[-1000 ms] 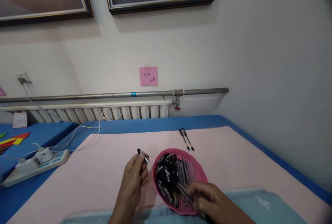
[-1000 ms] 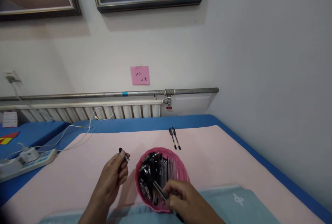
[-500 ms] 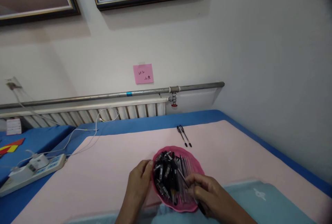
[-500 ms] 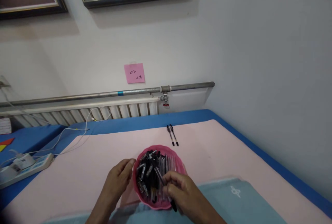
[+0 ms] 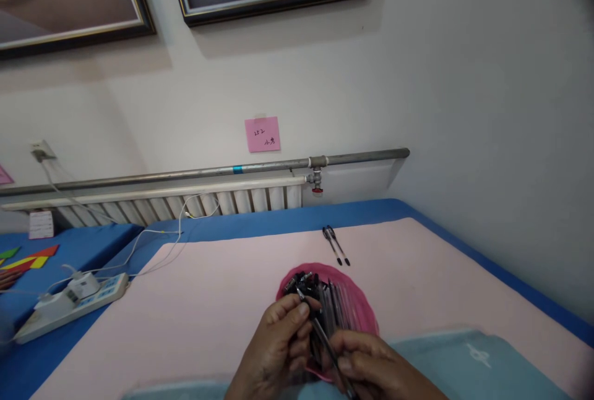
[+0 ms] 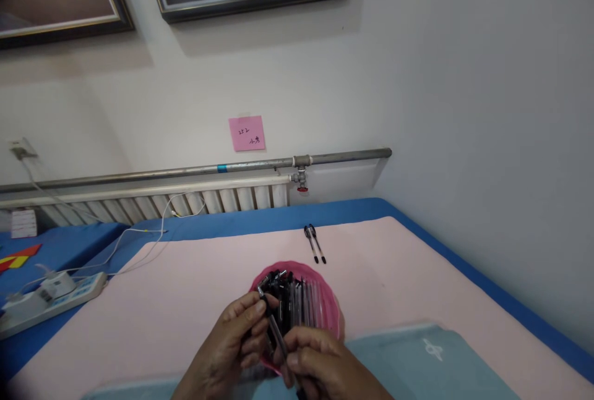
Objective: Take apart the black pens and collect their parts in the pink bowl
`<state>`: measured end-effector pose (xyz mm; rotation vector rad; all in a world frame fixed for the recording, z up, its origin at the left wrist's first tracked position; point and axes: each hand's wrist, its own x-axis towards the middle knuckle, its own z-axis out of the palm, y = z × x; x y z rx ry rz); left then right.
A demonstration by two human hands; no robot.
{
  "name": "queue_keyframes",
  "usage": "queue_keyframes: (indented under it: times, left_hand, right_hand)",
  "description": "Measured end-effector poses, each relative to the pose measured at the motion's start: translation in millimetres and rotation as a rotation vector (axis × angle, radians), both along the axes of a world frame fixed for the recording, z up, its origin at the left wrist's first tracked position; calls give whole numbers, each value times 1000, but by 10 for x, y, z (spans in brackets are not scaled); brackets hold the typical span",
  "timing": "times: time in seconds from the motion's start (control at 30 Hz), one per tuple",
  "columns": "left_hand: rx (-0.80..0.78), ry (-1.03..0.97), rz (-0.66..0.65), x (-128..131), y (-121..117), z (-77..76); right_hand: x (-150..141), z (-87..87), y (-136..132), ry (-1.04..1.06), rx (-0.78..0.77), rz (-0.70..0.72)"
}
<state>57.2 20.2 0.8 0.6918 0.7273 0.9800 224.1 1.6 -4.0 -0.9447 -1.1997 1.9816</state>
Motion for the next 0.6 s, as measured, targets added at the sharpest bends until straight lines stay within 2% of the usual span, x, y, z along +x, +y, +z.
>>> queue_keyframes:
  times: [0.17, 0.33, 0.5, 0.6]
  left_hand:
    - [35, -43, 35, -41, -2, 25]
    - [32, -66, 81, -27, 18, -17]
    - [29, -87, 118, -18, 36, -38]
    - [19, -97, 137, -30, 45, -13]
  right_hand:
    - [6, 47, -12, 51, -46, 6]
    - [-9, -9, 1, 2, -55, 2]
    - [-40, -12, -38, 50, -40, -33]
    - [-57, 31, -63, 66, -57, 51]
